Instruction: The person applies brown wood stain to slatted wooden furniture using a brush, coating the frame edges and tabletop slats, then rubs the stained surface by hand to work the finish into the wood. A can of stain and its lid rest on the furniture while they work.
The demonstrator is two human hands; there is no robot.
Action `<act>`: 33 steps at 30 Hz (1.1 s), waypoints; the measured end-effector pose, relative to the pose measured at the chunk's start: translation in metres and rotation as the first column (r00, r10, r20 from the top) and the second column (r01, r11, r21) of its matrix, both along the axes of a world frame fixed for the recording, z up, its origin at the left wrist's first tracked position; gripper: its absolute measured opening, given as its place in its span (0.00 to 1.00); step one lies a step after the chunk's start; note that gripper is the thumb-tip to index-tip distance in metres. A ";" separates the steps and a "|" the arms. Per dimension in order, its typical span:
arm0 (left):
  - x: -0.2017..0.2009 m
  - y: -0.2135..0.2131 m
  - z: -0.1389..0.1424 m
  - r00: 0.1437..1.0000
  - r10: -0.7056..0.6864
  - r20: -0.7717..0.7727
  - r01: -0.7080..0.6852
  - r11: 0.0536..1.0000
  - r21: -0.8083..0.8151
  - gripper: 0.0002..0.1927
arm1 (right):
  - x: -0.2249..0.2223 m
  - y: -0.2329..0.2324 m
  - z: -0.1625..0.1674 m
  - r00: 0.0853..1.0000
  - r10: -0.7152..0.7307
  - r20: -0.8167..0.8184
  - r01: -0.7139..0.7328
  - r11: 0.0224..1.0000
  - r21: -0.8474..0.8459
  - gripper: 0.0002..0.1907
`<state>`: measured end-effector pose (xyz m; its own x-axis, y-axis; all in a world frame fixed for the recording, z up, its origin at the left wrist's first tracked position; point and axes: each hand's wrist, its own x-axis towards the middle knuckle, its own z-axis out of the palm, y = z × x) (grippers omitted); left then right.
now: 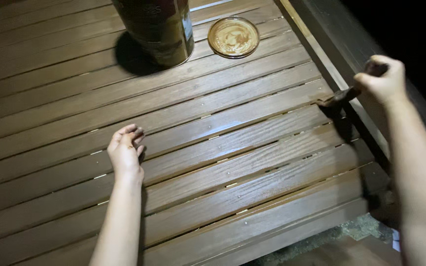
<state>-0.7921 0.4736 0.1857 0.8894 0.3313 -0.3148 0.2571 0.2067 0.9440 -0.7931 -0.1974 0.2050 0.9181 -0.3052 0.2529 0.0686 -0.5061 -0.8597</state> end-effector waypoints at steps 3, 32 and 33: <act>-0.001 0.000 0.001 1.000 0.005 0.003 -0.005 1.000 0.027 0.10 | -0.001 -0.004 -0.004 0.999 0.020 0.037 -0.019 0.999 -0.028 0.16; -0.007 0.000 0.006 1.000 0.026 -0.004 -0.026 1.000 0.005 0.10 | 0.020 0.086 0.015 0.990 0.134 -0.040 -0.122 0.685 -0.718 0.11; -0.006 -0.003 0.006 1.000 0.022 0.001 -0.022 1.000 -0.001 0.10 | 0.024 0.086 0.023 0.993 0.084 -0.083 -0.116 0.816 -0.567 0.11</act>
